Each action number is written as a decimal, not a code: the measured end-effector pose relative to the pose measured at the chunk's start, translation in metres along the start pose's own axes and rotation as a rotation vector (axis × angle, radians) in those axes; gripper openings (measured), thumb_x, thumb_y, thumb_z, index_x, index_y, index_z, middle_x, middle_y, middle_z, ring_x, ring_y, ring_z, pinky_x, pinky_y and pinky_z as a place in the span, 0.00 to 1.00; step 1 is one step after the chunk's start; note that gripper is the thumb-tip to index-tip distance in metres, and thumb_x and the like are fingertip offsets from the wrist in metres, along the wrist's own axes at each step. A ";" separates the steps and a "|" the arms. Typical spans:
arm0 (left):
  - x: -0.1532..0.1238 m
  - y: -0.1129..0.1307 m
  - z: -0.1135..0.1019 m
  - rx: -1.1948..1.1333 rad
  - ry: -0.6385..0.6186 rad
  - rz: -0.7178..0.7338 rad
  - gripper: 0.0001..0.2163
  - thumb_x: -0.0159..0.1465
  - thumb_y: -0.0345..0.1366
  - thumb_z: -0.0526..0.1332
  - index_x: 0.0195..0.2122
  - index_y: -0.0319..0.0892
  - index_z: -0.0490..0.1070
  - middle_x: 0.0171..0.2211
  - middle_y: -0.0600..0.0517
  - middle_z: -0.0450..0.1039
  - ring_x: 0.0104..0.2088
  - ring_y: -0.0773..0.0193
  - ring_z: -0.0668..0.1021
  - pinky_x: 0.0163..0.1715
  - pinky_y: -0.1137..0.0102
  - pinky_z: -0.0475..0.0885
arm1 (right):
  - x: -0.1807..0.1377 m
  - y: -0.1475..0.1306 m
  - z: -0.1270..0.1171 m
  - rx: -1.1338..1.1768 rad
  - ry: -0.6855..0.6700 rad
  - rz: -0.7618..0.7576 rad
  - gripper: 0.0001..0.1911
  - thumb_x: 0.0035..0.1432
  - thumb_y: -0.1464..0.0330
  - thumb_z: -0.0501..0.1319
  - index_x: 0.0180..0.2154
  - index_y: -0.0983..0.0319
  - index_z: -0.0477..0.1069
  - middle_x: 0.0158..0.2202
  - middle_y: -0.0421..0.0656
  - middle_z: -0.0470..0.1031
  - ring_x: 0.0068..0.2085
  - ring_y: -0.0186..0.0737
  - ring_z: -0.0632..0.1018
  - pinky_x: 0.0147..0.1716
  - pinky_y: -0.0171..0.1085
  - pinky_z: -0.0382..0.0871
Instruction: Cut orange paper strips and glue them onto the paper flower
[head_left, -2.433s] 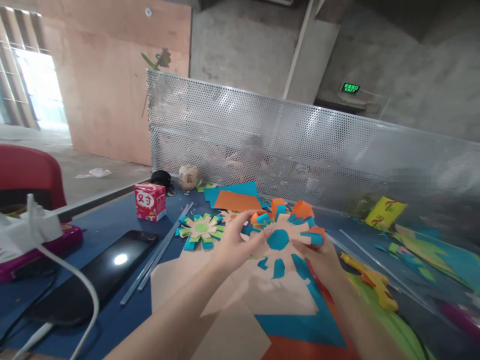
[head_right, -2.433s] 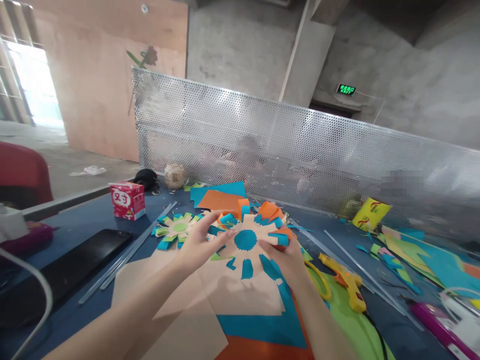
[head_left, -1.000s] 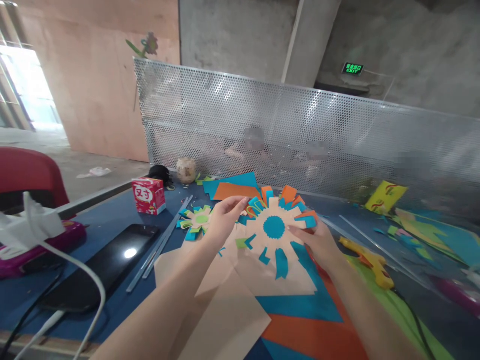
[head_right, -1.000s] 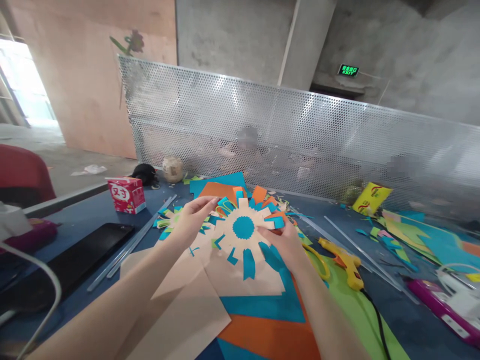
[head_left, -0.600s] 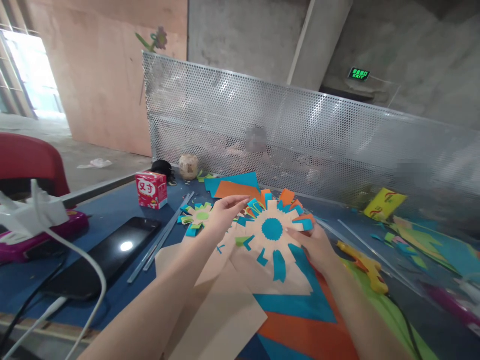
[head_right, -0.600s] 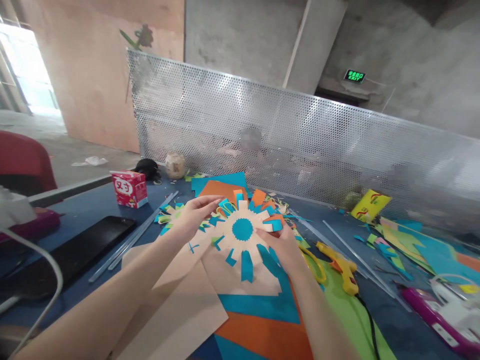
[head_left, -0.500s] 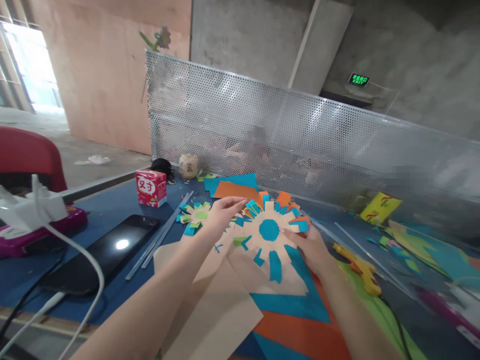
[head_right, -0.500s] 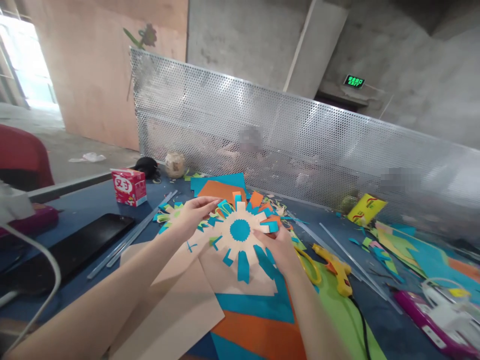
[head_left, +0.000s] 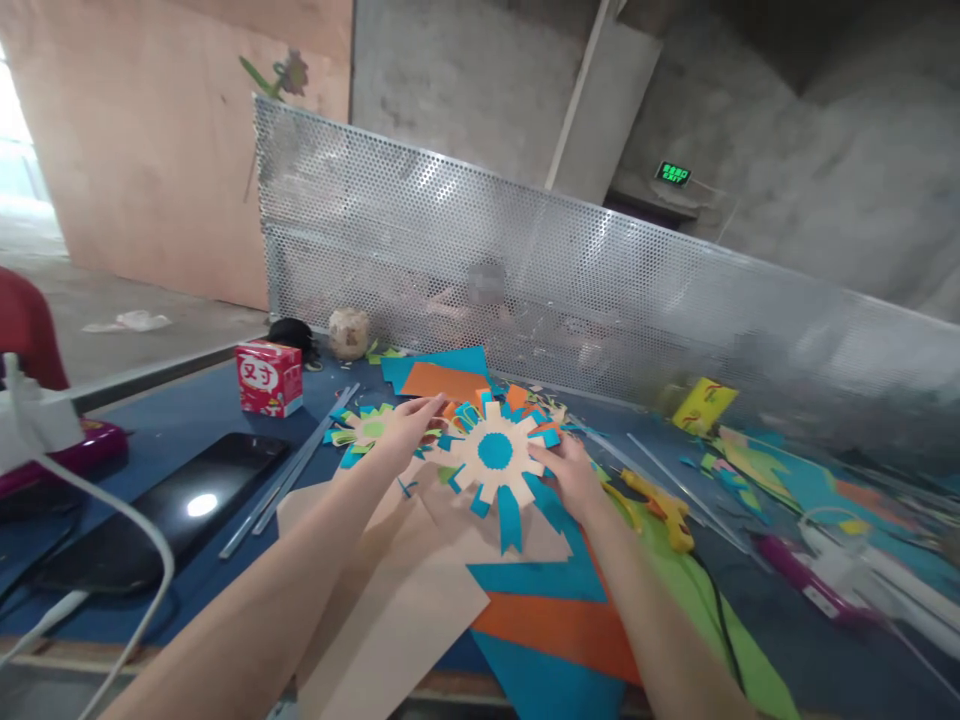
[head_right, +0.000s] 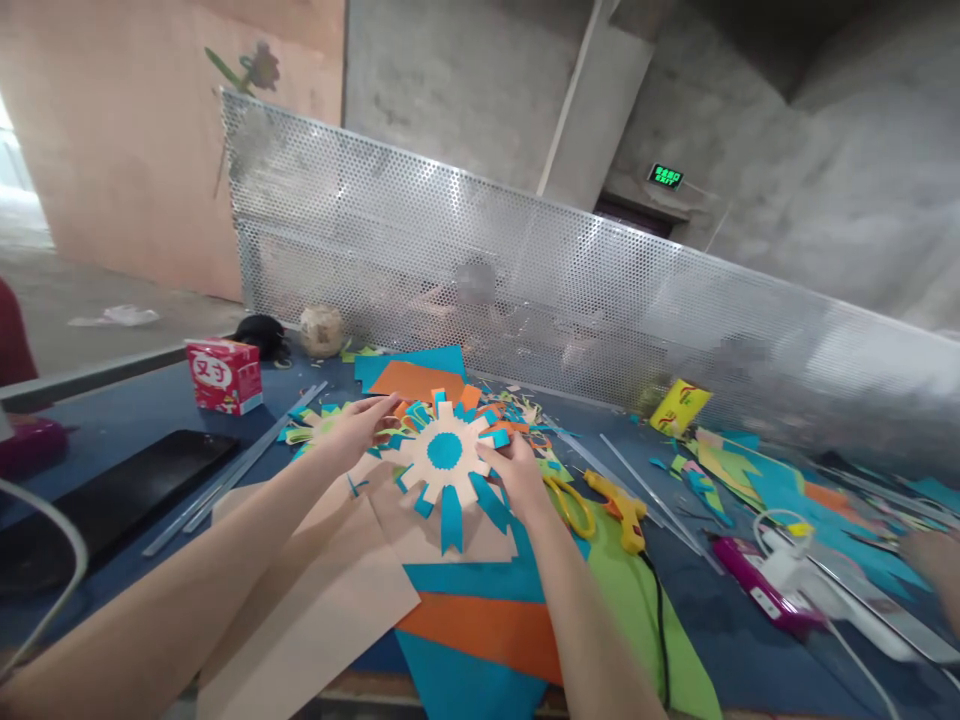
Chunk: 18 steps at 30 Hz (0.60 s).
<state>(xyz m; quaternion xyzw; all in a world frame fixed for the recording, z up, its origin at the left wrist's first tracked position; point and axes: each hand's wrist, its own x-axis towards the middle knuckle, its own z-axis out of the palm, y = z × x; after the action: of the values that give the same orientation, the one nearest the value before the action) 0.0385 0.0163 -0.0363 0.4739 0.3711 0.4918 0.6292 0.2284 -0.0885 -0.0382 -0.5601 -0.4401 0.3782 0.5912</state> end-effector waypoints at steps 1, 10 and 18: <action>0.000 0.000 -0.001 -0.017 -0.002 -0.007 0.18 0.42 0.48 0.64 0.28 0.40 0.72 0.25 0.52 0.69 0.24 0.70 0.71 0.17 0.79 0.61 | 0.001 0.001 0.000 -0.010 0.009 -0.007 0.16 0.40 0.62 0.63 0.34 0.59 0.65 0.28 0.38 0.72 0.32 0.40 0.74 0.28 0.37 0.70; -0.007 0.006 0.000 -0.039 0.046 -0.186 0.17 0.47 0.50 0.59 0.30 0.41 0.69 0.31 0.51 0.70 0.20 0.71 0.69 0.16 0.76 0.59 | 0.004 0.000 -0.004 -0.232 0.318 -0.373 0.13 0.44 0.62 0.61 0.34 0.60 0.66 0.33 0.43 0.72 0.38 0.45 0.73 0.40 0.43 0.65; -0.034 0.025 0.004 -0.398 -0.545 -0.437 0.26 0.46 0.61 0.51 0.27 0.42 0.68 0.26 0.49 0.72 0.27 0.60 0.74 0.27 0.67 0.67 | -0.013 -0.009 -0.011 -1.139 0.106 -1.483 0.16 0.53 0.76 0.53 0.42 0.54 0.65 0.42 0.38 0.73 0.50 0.40 0.67 0.49 0.44 0.60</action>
<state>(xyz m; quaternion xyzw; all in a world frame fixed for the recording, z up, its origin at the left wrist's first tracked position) 0.0271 -0.0160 -0.0113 0.3657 0.1801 0.2650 0.8739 0.2338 -0.1053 -0.0308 -0.3580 -0.7763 -0.3941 0.3373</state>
